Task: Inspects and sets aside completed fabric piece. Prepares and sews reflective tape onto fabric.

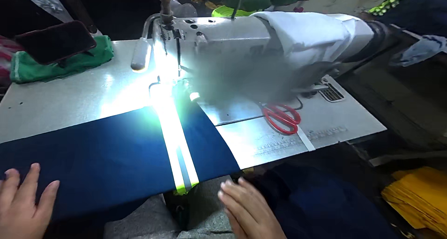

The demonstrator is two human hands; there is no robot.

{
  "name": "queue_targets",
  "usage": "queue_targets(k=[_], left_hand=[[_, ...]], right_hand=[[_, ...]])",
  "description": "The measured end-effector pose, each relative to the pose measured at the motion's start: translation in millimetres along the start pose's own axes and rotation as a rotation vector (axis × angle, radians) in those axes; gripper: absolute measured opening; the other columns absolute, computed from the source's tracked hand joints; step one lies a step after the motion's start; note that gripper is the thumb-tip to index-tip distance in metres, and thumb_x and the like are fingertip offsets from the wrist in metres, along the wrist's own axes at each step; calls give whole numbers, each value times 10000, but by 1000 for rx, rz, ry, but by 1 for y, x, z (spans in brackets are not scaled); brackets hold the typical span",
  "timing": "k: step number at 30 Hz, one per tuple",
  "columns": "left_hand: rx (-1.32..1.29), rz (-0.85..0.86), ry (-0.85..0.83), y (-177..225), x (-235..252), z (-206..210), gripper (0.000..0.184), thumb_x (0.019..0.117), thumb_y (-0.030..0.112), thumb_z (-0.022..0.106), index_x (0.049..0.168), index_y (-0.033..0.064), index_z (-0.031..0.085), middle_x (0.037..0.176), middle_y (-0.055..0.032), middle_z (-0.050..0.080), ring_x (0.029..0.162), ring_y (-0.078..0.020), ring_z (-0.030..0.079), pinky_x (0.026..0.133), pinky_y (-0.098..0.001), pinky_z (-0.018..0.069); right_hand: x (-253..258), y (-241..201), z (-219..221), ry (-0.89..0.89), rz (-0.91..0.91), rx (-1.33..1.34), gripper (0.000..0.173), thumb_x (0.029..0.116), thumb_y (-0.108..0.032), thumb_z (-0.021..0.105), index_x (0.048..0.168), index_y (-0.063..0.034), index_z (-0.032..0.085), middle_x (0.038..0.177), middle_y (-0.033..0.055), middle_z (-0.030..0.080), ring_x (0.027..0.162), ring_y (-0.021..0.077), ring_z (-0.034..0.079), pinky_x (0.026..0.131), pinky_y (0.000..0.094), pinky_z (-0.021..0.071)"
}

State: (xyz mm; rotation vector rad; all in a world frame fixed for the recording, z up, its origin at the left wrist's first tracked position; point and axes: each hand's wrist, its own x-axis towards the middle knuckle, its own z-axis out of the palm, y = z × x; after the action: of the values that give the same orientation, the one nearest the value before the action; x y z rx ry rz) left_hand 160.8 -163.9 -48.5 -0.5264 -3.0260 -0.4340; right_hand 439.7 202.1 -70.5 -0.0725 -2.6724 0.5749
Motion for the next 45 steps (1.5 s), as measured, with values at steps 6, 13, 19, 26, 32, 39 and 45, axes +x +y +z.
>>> queue_targets(k=[6, 13, 19, 26, 32, 39, 45], left_hand=[[-279, 375, 92, 113, 0, 36, 485, 1041, 379, 470, 1374, 69, 638, 1479, -159, 562, 1402, -360, 498, 1131, -598, 401], [-427, 493, -47, 175, 0, 57, 444, 1021, 479, 512, 1416, 311, 622, 1568, 57, 486, 1494, -180, 387, 1194, -508, 368], [-354, 494, -88, 174, -11, 66, 492, 976, 600, 509, 1396, 375, 629, 1599, 40, 444, 1521, -249, 339, 1197, -584, 322], [-276, 528, -43, 173, -14, 71, 488, 981, 627, 478, 1358, 372, 655, 1563, 18, 496, 1500, -256, 384, 1185, -594, 338], [-278, 552, -25, 169, -8, 74, 499, 977, 648, 465, 1345, 375, 663, 1534, 8, 530, 1474, -254, 427, 1178, -588, 357], [-258, 610, -28, 156, -6, 68, 465, 1000, 586, 471, 1354, 350, 659, 1553, -11, 511, 1480, -291, 415, 1159, -601, 367], [-218, 696, 58, 174, -42, 55, 198, 1021, 167, 591, 1106, 152, 769, 1148, -20, 753, 1111, -188, 700, 995, -404, 541]], right_hand=[[8, -18, 63, -296, 692, 808, 579, 1019, -311, 610, 1437, 73, 500, 1430, 216, 579, 1353, 211, 552, 1150, 378, 441], [23, -41, 49, -207, 553, 999, 149, 1002, -147, 626, 968, -19, 692, 910, 11, 690, 873, 35, 654, 823, 247, 555], [27, -49, 34, -330, 638, 1106, 140, 1016, -121, 613, 971, -9, 684, 871, 28, 703, 802, 65, 681, 754, 263, 578], [42, -39, 24, -57, 154, 86, 232, 1028, -252, 588, 1127, -116, 747, 1057, 56, 736, 1003, 215, 695, 878, 395, 571], [56, -26, 33, 26, -51, -203, 273, 967, -204, 606, 1183, -281, 754, 1182, -3, 730, 1101, 224, 666, 916, 417, 526], [62, -40, 35, -28, -54, -233, 252, 974, -235, 628, 1182, -276, 765, 1179, -14, 735, 1088, 207, 671, 917, 404, 526], [60, -37, 23, -112, -35, -202, 275, 987, -249, 635, 1234, -284, 752, 1212, 11, 732, 1100, 241, 665, 926, 433, 511]])
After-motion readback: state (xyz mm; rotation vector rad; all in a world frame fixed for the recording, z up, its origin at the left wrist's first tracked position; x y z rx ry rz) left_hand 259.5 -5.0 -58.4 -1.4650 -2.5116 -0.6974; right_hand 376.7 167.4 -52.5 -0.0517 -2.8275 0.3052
